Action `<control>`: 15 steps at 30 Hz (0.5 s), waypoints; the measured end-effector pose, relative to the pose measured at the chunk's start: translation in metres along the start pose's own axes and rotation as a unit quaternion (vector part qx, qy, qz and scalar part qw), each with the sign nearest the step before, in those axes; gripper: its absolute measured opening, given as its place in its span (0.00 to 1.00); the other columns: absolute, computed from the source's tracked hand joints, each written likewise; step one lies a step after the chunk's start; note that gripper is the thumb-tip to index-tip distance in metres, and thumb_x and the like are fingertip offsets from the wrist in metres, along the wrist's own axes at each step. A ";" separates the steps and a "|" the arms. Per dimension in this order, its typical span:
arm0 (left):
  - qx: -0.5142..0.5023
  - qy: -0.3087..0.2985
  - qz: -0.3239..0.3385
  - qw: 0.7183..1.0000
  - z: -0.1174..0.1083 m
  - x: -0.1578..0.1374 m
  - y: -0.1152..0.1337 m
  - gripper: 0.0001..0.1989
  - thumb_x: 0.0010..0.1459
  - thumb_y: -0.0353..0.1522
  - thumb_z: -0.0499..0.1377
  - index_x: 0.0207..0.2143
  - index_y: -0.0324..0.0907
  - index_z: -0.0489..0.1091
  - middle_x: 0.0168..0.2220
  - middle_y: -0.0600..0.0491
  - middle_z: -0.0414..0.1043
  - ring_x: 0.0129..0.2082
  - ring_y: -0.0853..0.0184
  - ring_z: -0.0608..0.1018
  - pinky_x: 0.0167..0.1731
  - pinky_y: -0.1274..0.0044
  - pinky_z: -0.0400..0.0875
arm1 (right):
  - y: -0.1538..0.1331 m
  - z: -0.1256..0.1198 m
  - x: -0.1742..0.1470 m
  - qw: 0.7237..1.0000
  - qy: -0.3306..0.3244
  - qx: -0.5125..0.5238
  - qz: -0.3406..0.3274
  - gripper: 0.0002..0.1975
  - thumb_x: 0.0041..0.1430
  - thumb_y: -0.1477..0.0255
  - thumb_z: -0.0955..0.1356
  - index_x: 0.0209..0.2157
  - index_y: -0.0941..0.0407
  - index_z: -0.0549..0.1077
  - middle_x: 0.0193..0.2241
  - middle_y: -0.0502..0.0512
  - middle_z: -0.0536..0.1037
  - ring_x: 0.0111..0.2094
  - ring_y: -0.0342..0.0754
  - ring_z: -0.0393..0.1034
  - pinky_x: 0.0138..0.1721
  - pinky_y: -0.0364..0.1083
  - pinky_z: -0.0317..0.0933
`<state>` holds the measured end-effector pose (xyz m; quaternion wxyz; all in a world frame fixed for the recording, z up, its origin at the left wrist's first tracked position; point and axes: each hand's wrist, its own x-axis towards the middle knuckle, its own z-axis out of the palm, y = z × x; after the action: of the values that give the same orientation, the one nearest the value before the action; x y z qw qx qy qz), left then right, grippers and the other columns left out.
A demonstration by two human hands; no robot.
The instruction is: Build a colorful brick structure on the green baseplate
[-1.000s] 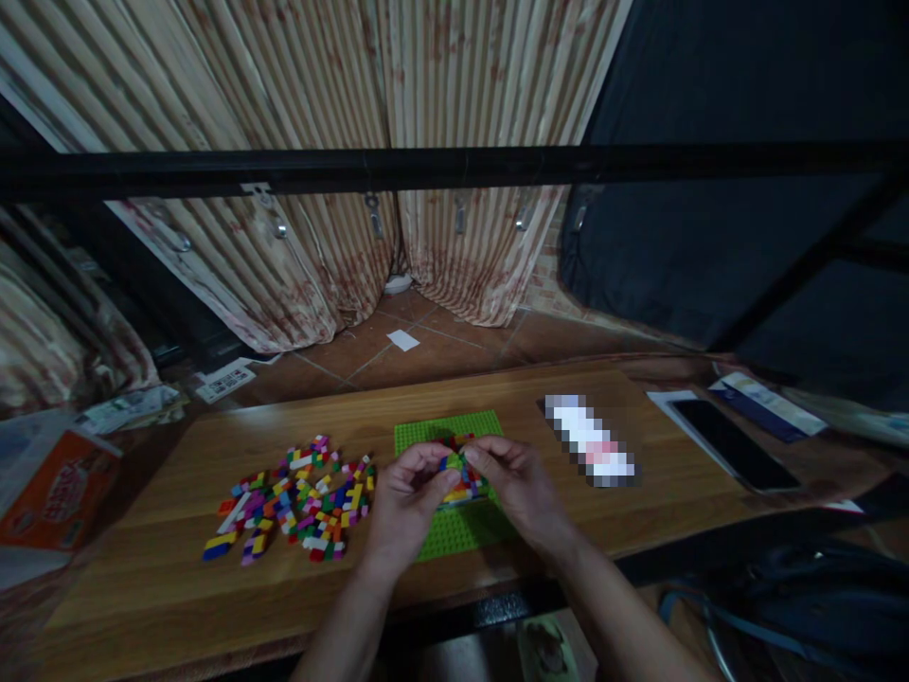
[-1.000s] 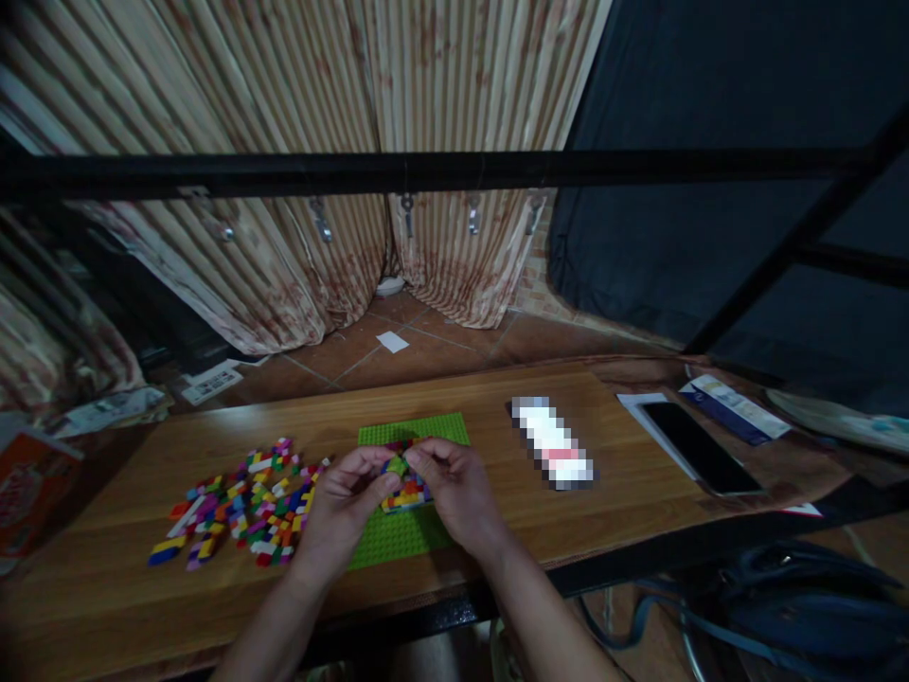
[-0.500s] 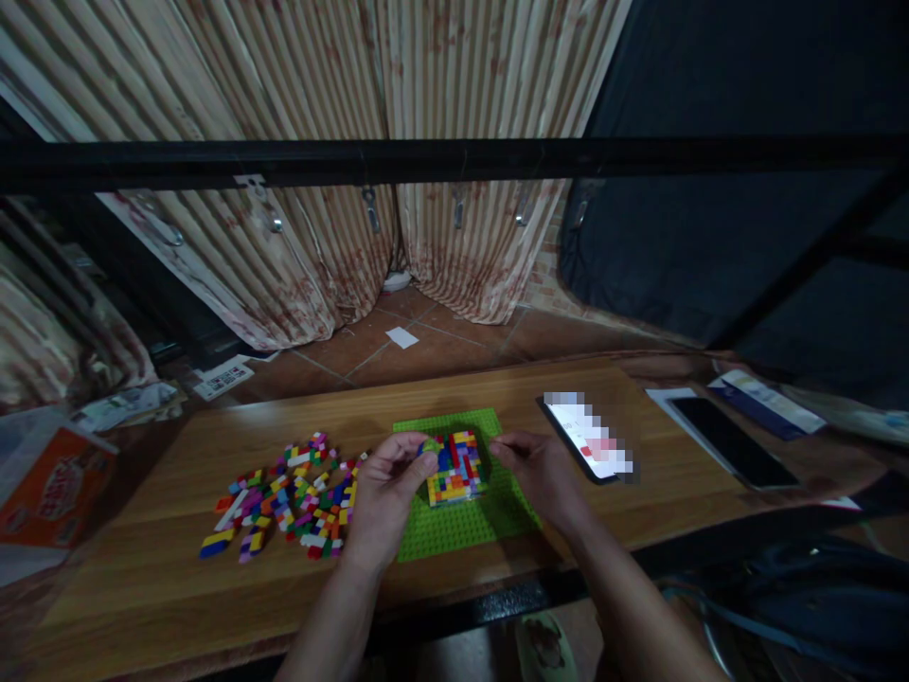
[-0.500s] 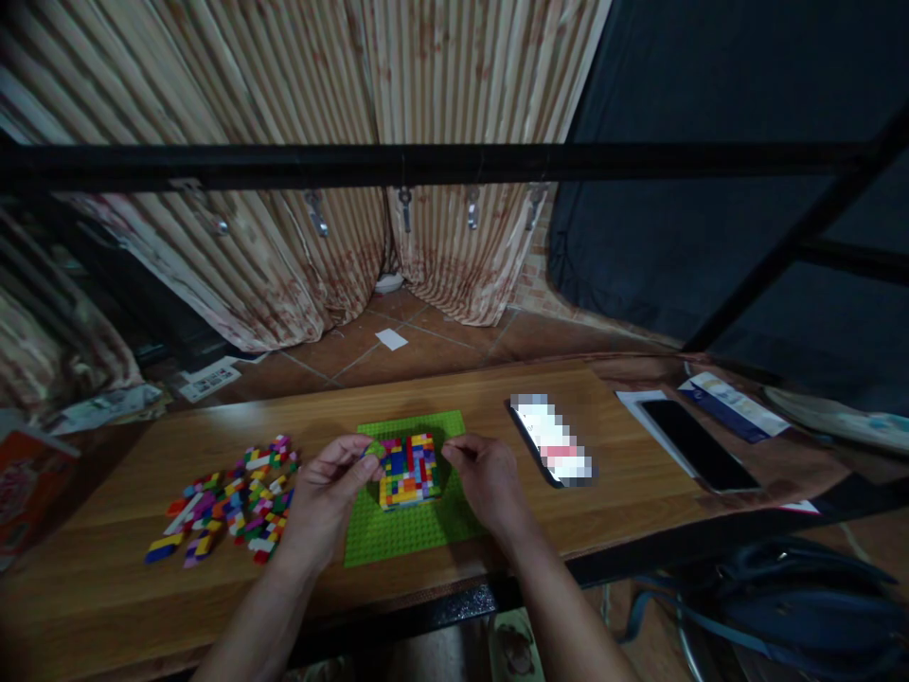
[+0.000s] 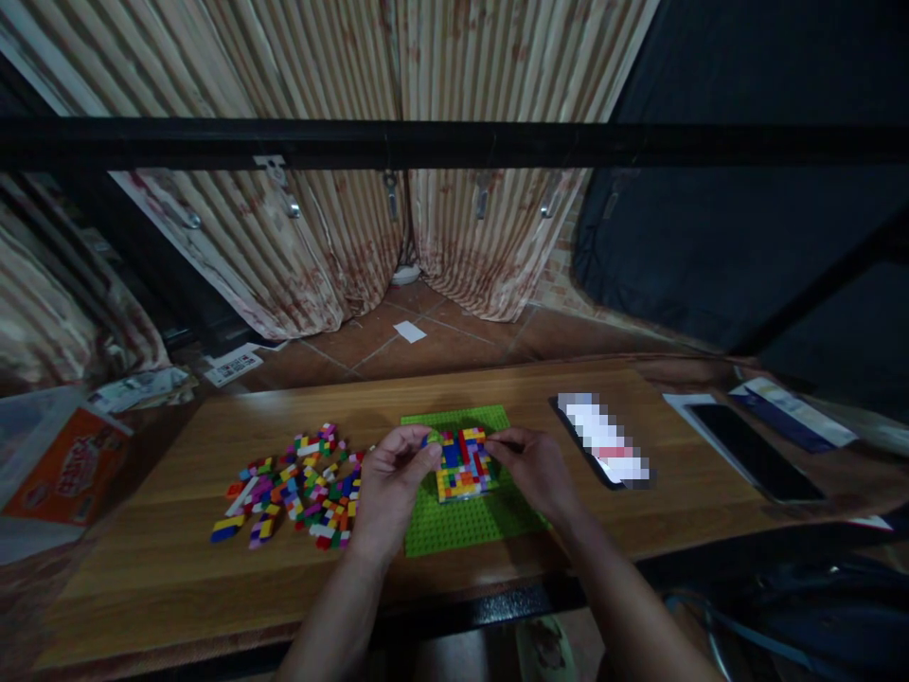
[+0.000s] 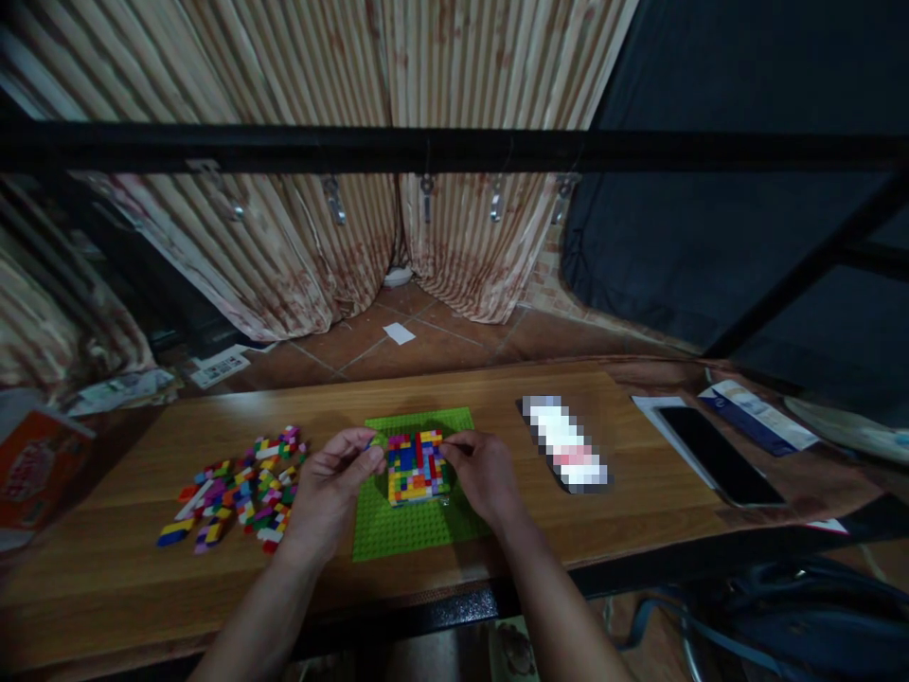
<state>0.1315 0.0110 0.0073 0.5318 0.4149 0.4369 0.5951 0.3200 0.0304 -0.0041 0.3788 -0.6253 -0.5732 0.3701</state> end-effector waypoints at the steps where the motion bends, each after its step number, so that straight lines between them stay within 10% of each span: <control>1: 0.000 0.001 0.000 1.000 0.000 0.000 0.001 0.10 0.48 0.31 0.66 0.34 0.40 0.72 0.25 0.58 0.72 0.26 0.75 0.72 0.30 0.82 0.66 | 0.000 0.000 0.000 1.000 0.000 0.001 0.000 0.11 0.51 0.64 0.68 0.30 0.55 0.80 0.29 0.54 0.81 0.32 0.50 0.74 0.35 0.46 0.62; 15: 0.009 0.020 -0.005 1.000 0.001 0.000 0.005 0.11 0.45 0.32 0.67 0.33 0.40 0.73 0.24 0.58 0.72 0.25 0.74 0.72 0.30 0.81 0.67 | 0.003 0.008 0.004 0.999 0.026 0.021 -0.005 0.12 0.48 0.61 0.70 0.24 0.57 0.76 0.22 0.51 0.77 0.24 0.45 0.68 0.27 0.43 0.58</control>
<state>0.1312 0.0105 0.0121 0.5220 0.4053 0.4556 0.5965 0.3146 0.0347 -0.0100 0.4084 -0.6238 -0.5580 0.3643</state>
